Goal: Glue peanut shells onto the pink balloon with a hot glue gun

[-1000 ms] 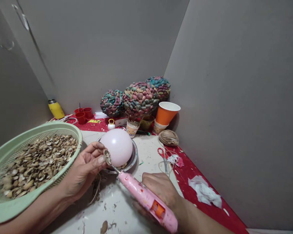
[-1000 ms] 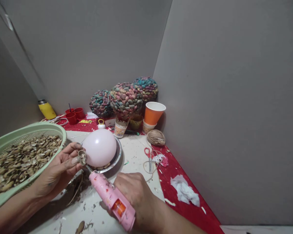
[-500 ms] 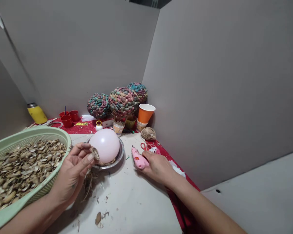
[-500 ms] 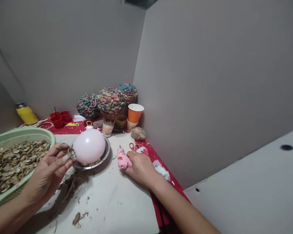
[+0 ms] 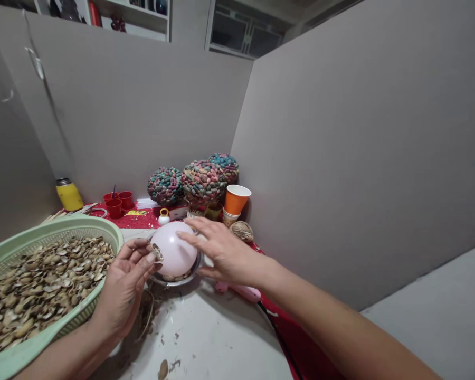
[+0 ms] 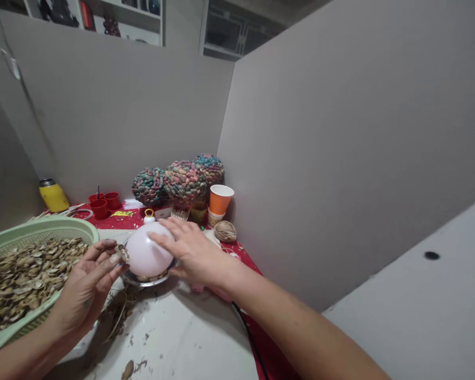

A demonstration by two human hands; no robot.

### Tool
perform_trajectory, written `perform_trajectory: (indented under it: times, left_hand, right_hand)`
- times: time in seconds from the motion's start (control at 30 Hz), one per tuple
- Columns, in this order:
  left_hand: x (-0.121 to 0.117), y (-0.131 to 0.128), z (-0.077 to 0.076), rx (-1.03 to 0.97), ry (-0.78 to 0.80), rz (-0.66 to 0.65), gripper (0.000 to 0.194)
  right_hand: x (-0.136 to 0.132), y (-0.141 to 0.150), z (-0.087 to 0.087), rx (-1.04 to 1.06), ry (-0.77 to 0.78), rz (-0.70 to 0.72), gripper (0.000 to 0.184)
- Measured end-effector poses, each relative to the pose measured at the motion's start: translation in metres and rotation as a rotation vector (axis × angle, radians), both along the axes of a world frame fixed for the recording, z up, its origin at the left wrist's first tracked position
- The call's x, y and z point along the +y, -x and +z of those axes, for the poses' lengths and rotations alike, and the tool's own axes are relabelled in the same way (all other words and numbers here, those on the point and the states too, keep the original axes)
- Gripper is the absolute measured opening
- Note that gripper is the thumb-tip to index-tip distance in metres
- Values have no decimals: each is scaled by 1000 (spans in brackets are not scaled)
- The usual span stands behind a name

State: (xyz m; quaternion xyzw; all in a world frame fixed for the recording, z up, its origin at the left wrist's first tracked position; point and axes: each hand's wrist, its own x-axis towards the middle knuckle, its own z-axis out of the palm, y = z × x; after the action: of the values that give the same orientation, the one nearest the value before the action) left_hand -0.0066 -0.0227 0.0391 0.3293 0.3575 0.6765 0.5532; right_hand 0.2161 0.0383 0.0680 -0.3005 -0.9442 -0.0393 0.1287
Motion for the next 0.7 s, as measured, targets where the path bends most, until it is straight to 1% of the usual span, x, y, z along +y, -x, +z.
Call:
perform_trajectory:
  times: [0.07,0.13,0.27,0.37,0.47,0.53,0.6,0.7]
  left_hand:
    - [-1,0,2,-11,-8,17,39]
    - [-1,-1,3,-15,-10,30,41]
    - [0,-2,4,-18,1,43,43]
    - [0,-3,5,-23,27,59,45]
    - [-1,-4,6,-19,39,65,47]
    - [-1,-4,6,-16,48,73,48]
    - [-2,-4,6,-8,49,78,47]
    - [-2,-3,6,24,29,79,42]
  right_hand:
    - [14,21,4,-122,-30,137,88]
    - [29,36,6,-228,-32,205,92]
    - [49,53,6,-380,-5,271,96]
    - [56,58,5,-413,9,304,100]
    - [60,56,3,-359,24,321,100]
    - [64,48,3,-280,65,306,97]
    - [70,37,2,-155,143,277,96]
    - [81,16,-5,111,270,249,99]
